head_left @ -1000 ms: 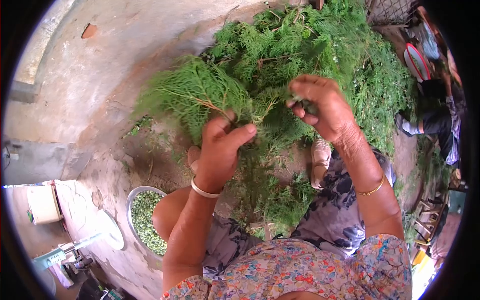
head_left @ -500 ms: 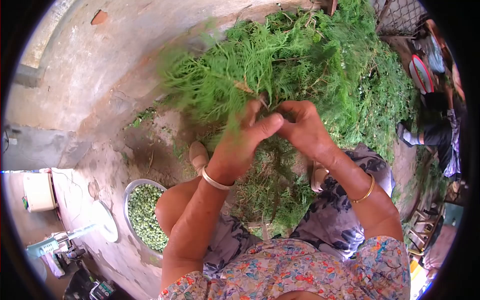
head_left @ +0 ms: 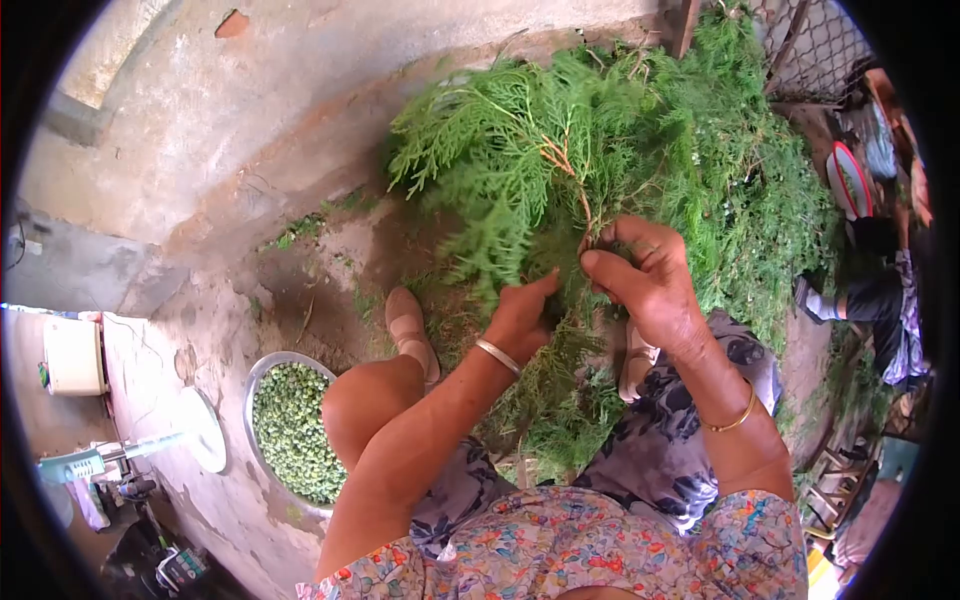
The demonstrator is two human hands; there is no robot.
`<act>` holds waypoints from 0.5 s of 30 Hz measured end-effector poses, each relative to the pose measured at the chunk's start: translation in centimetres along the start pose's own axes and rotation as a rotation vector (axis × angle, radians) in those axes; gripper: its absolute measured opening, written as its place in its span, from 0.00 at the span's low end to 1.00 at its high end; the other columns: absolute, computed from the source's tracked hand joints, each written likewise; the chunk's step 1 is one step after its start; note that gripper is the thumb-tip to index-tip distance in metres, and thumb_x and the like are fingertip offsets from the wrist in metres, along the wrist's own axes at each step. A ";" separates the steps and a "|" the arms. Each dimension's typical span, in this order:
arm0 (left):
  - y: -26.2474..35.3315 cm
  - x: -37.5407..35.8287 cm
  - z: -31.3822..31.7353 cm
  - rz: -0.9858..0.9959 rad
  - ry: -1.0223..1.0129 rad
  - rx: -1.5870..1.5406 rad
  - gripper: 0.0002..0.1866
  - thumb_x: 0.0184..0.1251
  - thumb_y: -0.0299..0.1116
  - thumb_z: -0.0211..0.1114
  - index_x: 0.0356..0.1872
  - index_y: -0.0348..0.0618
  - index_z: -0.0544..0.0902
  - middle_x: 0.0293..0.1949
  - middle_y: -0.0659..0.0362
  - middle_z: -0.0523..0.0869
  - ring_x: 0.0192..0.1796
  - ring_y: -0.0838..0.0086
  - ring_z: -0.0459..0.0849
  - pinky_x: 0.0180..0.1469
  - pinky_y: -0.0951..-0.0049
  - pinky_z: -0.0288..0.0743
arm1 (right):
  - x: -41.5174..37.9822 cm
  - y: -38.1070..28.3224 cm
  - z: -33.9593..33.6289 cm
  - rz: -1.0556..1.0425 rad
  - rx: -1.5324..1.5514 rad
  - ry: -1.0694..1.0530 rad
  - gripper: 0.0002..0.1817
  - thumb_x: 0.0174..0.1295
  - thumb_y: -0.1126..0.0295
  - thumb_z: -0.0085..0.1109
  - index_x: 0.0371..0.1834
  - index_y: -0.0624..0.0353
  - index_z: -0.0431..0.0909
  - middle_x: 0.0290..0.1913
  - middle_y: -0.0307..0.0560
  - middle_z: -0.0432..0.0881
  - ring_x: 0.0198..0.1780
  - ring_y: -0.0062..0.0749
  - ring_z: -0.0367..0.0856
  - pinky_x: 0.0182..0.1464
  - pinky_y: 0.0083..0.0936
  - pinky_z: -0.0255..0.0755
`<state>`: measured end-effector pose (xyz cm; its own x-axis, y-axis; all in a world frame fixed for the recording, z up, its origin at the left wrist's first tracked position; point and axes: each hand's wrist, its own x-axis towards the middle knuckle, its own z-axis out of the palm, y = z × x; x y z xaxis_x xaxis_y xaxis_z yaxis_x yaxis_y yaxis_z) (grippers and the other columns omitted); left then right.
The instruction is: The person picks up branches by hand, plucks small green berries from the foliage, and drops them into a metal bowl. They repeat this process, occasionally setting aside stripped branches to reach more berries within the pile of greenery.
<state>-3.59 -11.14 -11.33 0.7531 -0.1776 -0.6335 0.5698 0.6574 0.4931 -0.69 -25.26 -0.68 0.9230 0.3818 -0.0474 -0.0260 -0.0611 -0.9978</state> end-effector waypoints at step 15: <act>6.3 -1.7 1.2 0.708 -0.048 0.169 0.10 0.64 0.24 0.59 0.47 0.37 0.78 0.40 0.60 0.84 0.38 0.73 0.83 0.37 0.67 0.80 | 1.3 -0.1 -2.9 0.513 -0.307 -0.054 0.12 0.58 0.68 0.58 0.24 0.68 0.77 0.18 0.42 0.76 0.15 0.19 0.69 0.14 0.21 0.57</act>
<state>-0.87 -7.58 -6.44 0.9713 0.2138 -0.1037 -0.0192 0.5054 0.8627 1.62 -27.45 -0.49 0.8010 0.2790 -0.5296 -0.3435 -0.5104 -0.7884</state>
